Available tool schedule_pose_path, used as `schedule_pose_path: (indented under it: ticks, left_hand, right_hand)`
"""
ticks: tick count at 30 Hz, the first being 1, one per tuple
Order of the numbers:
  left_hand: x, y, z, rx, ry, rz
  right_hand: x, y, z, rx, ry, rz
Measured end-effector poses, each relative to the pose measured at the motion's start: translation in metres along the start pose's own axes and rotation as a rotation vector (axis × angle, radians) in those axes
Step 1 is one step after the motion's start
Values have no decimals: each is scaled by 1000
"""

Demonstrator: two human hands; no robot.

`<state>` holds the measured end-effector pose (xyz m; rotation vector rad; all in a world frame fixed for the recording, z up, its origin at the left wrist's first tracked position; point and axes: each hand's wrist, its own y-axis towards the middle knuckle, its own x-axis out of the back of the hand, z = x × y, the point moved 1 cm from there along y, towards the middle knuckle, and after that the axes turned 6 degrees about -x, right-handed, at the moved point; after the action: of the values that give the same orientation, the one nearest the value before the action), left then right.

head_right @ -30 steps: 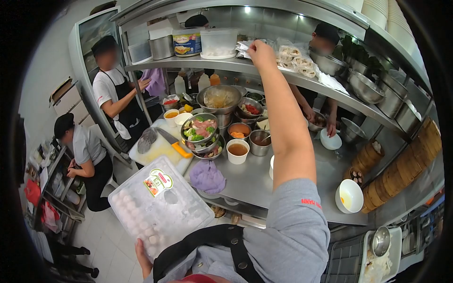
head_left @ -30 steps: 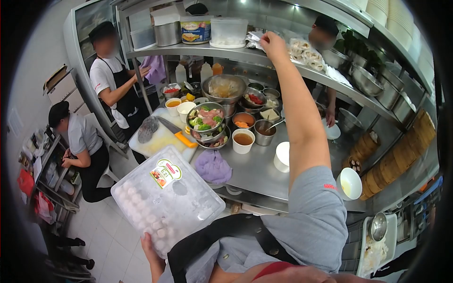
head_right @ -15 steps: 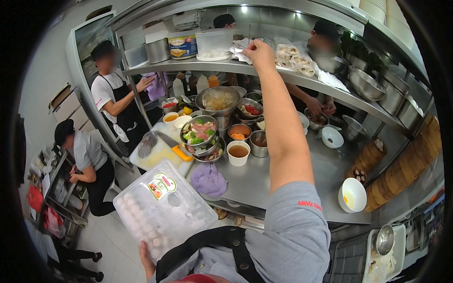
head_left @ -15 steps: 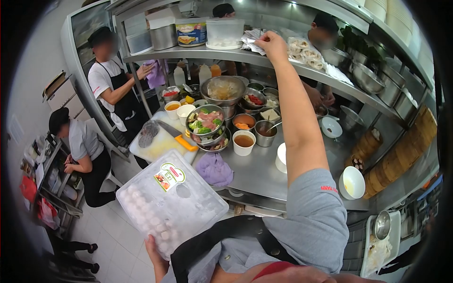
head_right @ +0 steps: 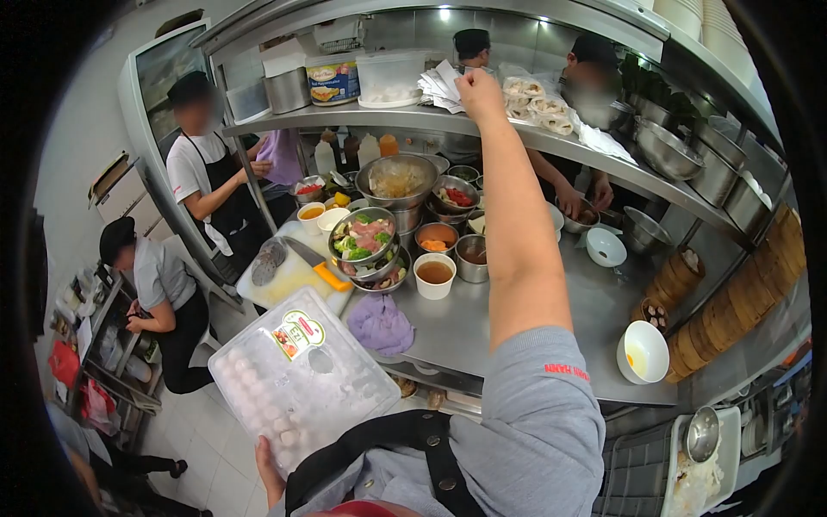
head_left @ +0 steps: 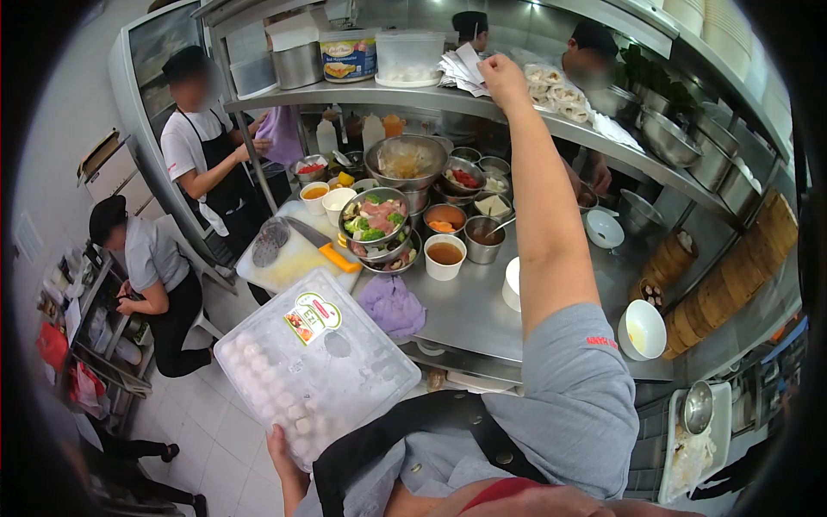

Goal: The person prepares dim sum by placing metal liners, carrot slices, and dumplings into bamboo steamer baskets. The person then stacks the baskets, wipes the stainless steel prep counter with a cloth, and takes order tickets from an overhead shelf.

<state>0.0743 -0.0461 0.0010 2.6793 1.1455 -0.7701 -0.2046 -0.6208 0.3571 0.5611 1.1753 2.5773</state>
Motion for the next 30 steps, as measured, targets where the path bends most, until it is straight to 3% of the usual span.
schedule_pose_path:
  ticks: [4,8,11,30]
  left_hand:
    - [-3,-4,-2,-13,26,-7]
    - [-1,-6,-3,11,15,-23]
    - [-3,-9,-5,13,1,10]
    - [-8,-26,-8,-31,69,-25]
  right_hand:
    - [3,-15,16,80,-107,-101]
    - [-3,-18,16,153,-320,27]
    - [-3,-23,24,88,-411,26]
    - [-3,-25,28,101,-491,79]
